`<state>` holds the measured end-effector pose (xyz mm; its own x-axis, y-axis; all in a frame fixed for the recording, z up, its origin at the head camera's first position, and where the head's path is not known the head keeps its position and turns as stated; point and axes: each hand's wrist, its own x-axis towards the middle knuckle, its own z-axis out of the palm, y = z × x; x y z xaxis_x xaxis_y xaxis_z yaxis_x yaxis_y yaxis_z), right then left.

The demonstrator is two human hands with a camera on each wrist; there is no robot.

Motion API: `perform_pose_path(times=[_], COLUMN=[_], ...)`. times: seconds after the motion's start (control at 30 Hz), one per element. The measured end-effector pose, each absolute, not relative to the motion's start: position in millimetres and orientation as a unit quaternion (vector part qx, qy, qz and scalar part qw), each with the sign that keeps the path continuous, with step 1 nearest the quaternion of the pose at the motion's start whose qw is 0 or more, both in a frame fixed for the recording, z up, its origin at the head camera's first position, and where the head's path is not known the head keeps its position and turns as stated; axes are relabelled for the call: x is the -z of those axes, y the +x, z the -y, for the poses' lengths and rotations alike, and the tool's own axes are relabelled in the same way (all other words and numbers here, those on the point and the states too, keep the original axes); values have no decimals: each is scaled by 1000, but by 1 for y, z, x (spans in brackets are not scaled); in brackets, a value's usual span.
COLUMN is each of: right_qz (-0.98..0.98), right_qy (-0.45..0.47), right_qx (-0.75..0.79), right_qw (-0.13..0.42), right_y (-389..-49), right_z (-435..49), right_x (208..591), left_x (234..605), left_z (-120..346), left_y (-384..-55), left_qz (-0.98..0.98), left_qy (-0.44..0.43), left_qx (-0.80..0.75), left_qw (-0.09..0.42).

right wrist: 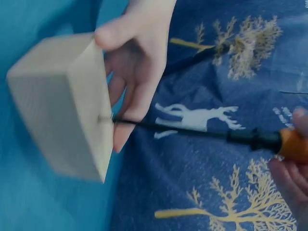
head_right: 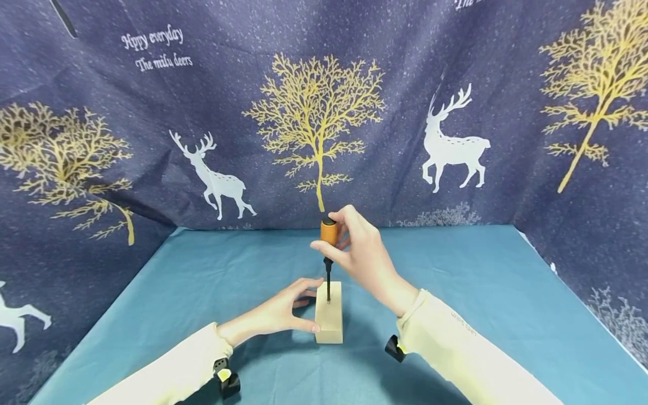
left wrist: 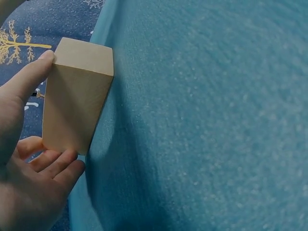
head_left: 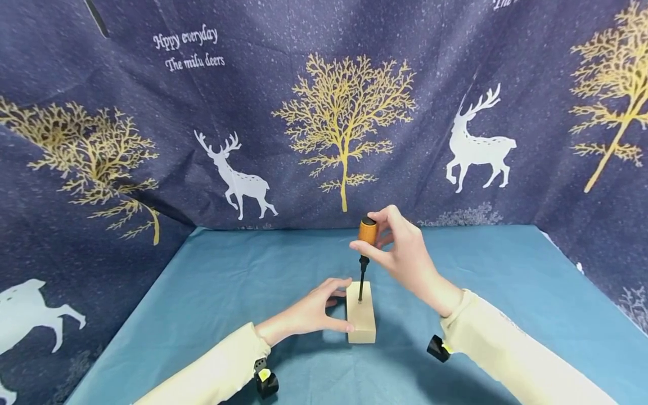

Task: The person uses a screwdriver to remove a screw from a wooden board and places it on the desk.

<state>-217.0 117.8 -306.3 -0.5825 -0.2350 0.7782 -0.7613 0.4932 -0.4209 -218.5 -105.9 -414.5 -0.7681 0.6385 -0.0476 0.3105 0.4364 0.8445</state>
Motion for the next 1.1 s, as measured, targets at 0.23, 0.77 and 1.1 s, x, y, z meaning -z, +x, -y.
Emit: perform_pose_path(times=[0.23, 0.77, 1.1], right_qz=[807, 785, 801], right_qy=[265, 373, 307], right_qx=[-480, -426, -398], right_qw=[221, 253, 325], right_y=[-208, -215, -206], right_z=[-129, -146, -132], right_x=[298, 312, 313], left_x=[414, 413, 412], left_z=[106, 104, 106], left_y=[-219, -219, -218], left_qz=[-827, -830, -832], left_qy=[291, 290, 289], left_qx=[-445, -441, -440], left_qw=[180, 178, 174])
